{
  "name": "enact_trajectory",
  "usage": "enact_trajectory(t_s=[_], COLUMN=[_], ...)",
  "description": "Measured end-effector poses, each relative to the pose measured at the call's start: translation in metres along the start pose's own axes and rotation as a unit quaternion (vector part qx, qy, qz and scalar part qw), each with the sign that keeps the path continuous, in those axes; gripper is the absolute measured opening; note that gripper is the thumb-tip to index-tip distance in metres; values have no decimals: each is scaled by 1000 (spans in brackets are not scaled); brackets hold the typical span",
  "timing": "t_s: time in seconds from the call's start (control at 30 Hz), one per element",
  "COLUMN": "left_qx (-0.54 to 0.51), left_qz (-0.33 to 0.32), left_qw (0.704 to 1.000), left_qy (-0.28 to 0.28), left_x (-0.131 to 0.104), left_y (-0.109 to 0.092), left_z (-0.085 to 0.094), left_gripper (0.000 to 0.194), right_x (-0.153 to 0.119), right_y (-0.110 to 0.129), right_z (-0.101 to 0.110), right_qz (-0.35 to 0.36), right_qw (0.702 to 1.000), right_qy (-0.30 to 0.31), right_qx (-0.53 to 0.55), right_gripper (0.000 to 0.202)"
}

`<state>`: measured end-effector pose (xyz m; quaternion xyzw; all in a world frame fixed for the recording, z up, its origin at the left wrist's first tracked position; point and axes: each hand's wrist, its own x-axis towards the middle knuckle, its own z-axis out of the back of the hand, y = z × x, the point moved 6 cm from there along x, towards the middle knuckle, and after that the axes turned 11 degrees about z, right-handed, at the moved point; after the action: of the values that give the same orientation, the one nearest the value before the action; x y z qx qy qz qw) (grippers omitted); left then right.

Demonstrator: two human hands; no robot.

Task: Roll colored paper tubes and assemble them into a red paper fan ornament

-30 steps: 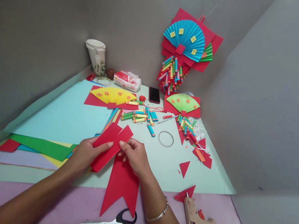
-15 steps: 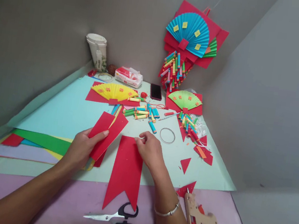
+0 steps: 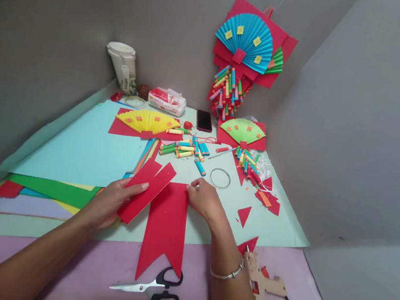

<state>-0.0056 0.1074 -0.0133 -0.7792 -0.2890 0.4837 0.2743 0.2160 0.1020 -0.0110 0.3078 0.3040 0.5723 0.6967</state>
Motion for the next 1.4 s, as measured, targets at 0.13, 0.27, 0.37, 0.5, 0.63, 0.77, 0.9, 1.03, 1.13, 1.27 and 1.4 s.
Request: enact_trajectory(t_s=[0.13, 0.27, 0.37, 0.5, 0.63, 0.77, 0.9, 1.03, 1.13, 1.27, 1.4], left_qx=[-10, -23, -47, -81, -97, -94, -72, -41, -45, -36, 32], left_qz=[1, -3, -14, -20, -21, -28, -32, -65, -102, -110, -76], left_qw=[1000, 1000, 999, 996, 994, 995, 997, 997, 993, 992, 995], left_qy=[8, 8, 22, 38, 39, 27, 6, -23, -34, -40, -51], left_x=[0, 1, 3, 5, 4, 3, 3, 2, 1, 0, 0], left_y=[0, -1, -2, -4, -5, -6, -4, -8, -15, -20, -15], left_z=[-1, 0, 0, 0, 0, 1, 3, 10, 17, 21, 17], left_gripper=[39, 37, 37, 32, 26, 21, 22, 28, 32, 32, 36], right_x=[2, -1, -8, -25, -38, -40, -34, -25, -16, -8, -8], right_y=[-3, 5, 22, 48, 67, 65, 54, 41, 29, 13, 24], right_z=[-5, -7, -13, -10, 10, 32, 39, 27, 7, -11, 5], right_qz=[-5, 3, 26, 50, 84, 77, 63, 15, -12, -3, 80], right_qw=[999, 995, 983, 986, 993, 997, 997, 970, 956, 991, 992], right_qy=[12, 17, 56, 90, 63, -2, 19, 77, 98, 89, -23], right_qx=[43, 95, 173, 130, 47, -24, 43, 229, 277, 104, -91], right_gripper=[13, 21, 26, 40, 48, 48, 50, 49, 50, 56, 49])
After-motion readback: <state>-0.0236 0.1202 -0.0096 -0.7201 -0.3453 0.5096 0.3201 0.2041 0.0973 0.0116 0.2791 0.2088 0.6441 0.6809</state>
